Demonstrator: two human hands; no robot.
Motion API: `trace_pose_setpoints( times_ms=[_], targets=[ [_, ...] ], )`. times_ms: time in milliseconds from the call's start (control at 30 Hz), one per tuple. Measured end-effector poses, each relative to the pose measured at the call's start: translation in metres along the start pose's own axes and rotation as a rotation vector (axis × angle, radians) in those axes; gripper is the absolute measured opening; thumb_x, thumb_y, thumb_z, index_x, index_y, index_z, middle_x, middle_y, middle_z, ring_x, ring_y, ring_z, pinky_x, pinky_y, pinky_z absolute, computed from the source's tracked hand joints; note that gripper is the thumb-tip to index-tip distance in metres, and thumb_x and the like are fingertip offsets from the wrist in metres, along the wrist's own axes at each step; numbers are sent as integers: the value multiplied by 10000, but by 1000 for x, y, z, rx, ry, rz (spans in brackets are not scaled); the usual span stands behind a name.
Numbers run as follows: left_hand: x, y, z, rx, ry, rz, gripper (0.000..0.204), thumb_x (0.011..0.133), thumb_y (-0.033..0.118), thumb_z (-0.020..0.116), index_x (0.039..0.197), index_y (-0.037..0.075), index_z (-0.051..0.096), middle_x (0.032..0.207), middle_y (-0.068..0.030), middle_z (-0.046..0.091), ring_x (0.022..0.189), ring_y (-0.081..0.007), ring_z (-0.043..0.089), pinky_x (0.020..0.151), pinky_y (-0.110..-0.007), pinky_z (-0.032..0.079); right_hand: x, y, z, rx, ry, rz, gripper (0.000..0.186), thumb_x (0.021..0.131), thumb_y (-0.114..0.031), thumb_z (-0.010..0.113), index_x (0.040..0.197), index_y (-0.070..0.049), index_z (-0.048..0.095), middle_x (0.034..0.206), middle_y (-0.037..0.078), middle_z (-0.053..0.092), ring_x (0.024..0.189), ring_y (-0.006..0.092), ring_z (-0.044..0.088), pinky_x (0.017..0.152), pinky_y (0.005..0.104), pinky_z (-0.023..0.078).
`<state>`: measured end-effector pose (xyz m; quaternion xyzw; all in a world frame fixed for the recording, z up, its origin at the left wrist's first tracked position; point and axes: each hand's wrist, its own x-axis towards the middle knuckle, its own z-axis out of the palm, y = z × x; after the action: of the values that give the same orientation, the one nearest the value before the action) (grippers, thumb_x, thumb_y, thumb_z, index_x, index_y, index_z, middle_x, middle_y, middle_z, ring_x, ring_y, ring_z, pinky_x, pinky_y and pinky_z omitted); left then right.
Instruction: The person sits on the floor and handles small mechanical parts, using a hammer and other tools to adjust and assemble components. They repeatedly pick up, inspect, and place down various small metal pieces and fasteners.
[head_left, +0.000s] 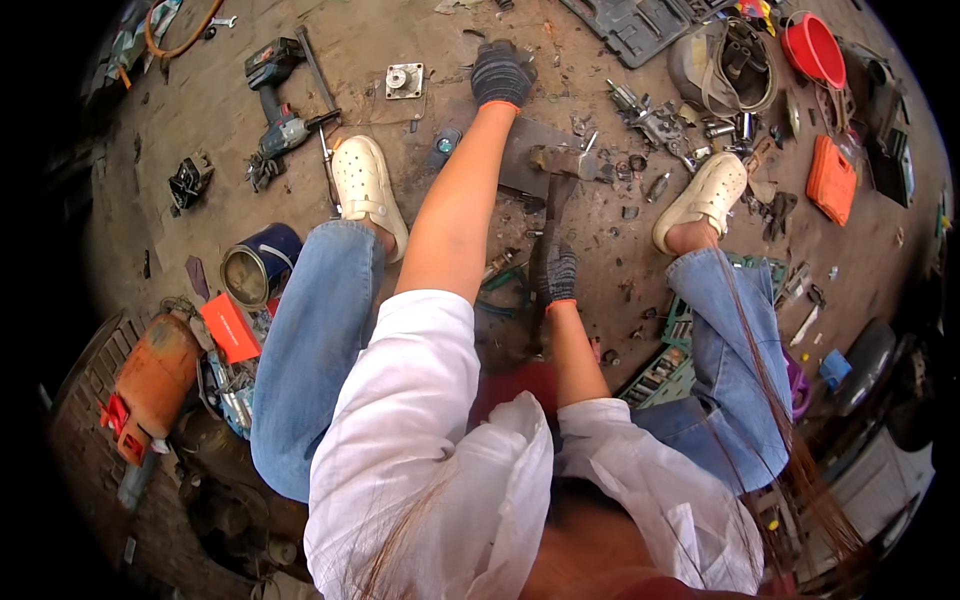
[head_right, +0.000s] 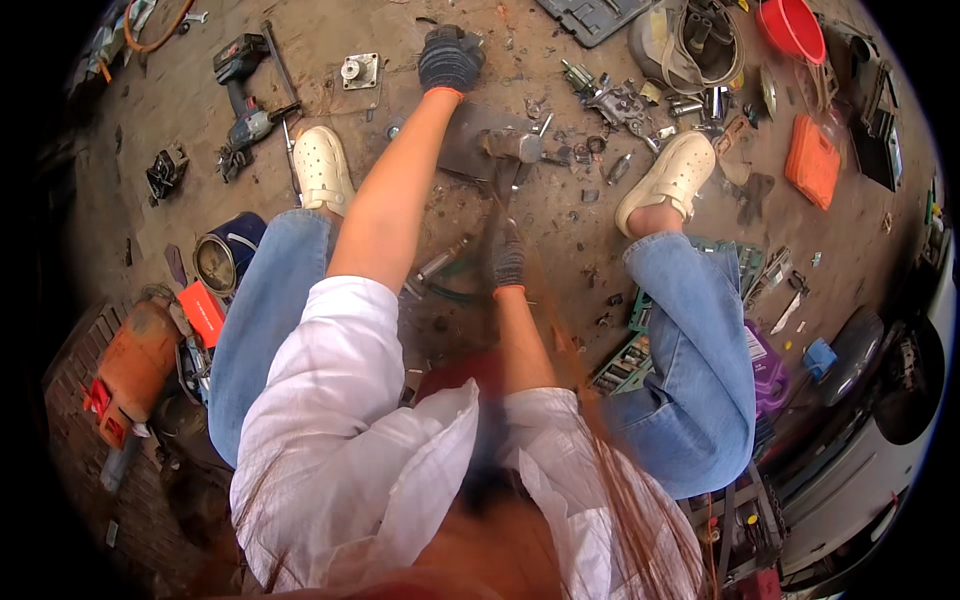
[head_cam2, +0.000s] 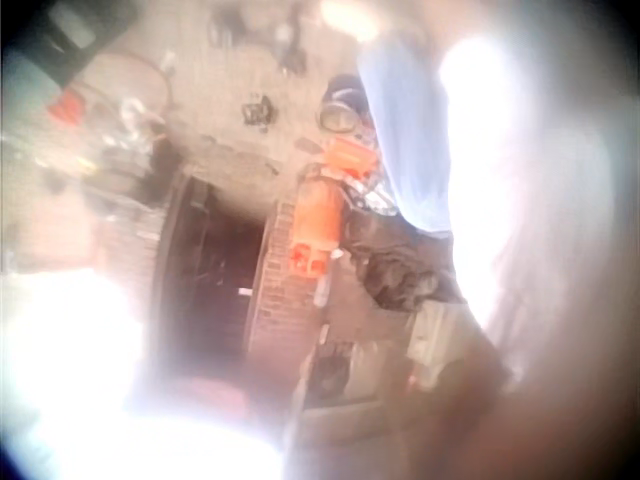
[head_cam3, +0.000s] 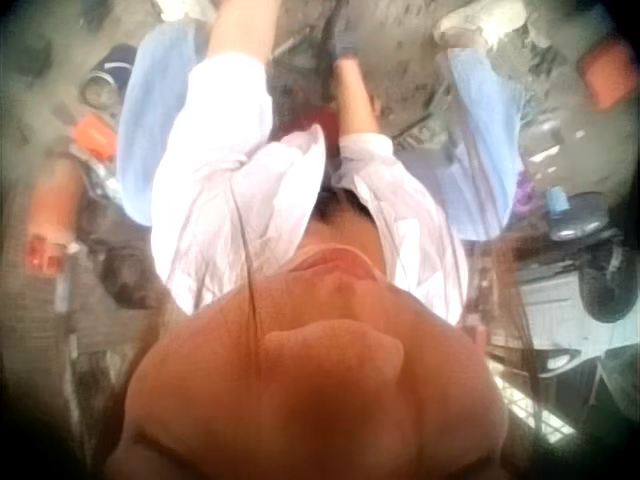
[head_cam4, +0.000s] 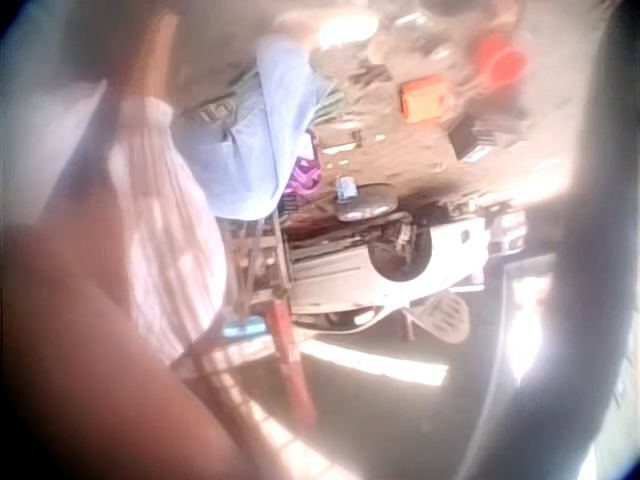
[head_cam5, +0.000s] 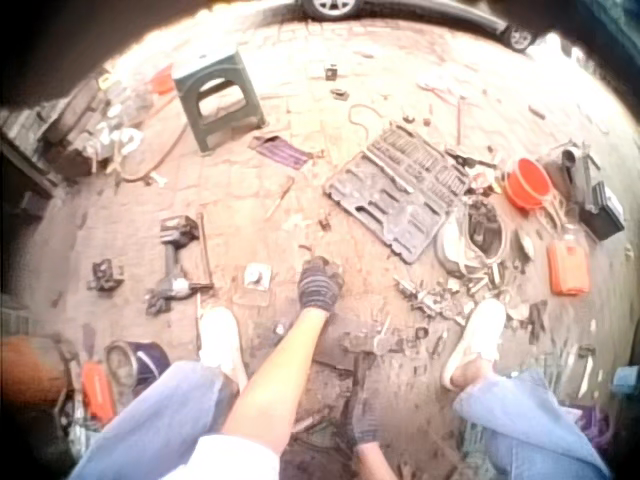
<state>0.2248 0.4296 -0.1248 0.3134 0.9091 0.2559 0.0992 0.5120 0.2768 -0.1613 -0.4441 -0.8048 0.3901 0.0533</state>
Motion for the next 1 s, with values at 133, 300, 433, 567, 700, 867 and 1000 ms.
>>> trace_pose_setpoints(
  times_ms=[133,300,433,567,700,867,1000],
  targets=[
    [-66,6,-32,-183,114,-59,382,642,224,692,946,25,574,940,-205,577,881,-358,556,776,-419,460,-1,30,7,200,20,92,126,859,-213,460,836,-106,522,602,41,506,527,200,502,465,350,375],
    [-152,-48,-40,-234,44,-143,388,648,174,683,980,13,564,938,-198,582,915,-351,545,798,-419,448,1,-43,-38,538,60,177,200,870,-238,457,800,-71,544,578,68,530,468,196,492,426,348,372],
    [-167,-35,-58,-408,178,-188,388,661,187,678,986,0,580,924,-189,591,886,-345,555,809,-404,436,6,-19,-53,249,135,-9,223,873,-240,463,804,-49,552,604,81,542,533,204,509,486,325,393],
    [-210,-67,-67,-460,252,-474,378,674,195,667,977,-17,586,916,-185,597,853,-320,565,792,-390,434,29,-112,-104,411,268,-15,334,880,-300,496,821,20,575,677,193,562,607,324,527,558,382,405],
    [-257,-90,-67,-675,369,-775,342,721,177,628,995,-21,577,945,-166,600,824,-282,566,772,-366,437,27,-208,-156,276,366,-78,343,893,-296,476,836,28,571,637,220,535,570,349,514,534,390,393],
    [-267,-73,-75,-786,330,-758,279,793,139,566,1027,-12,552,990,-154,589,863,-271,557,781,-348,436,41,-138,-71,-171,310,21,339,862,-267,447,896,38,591,772,285,582,776,426,560,679,475,449],
    [-250,-122,-80,-758,337,-719,263,777,126,582,999,-15,560,976,-153,594,872,-260,556,787,-337,438,72,-122,-20,-121,51,318,397,848,-324,437,869,30,616,842,275,593,830,411,572,732,463,461]
  ],
)
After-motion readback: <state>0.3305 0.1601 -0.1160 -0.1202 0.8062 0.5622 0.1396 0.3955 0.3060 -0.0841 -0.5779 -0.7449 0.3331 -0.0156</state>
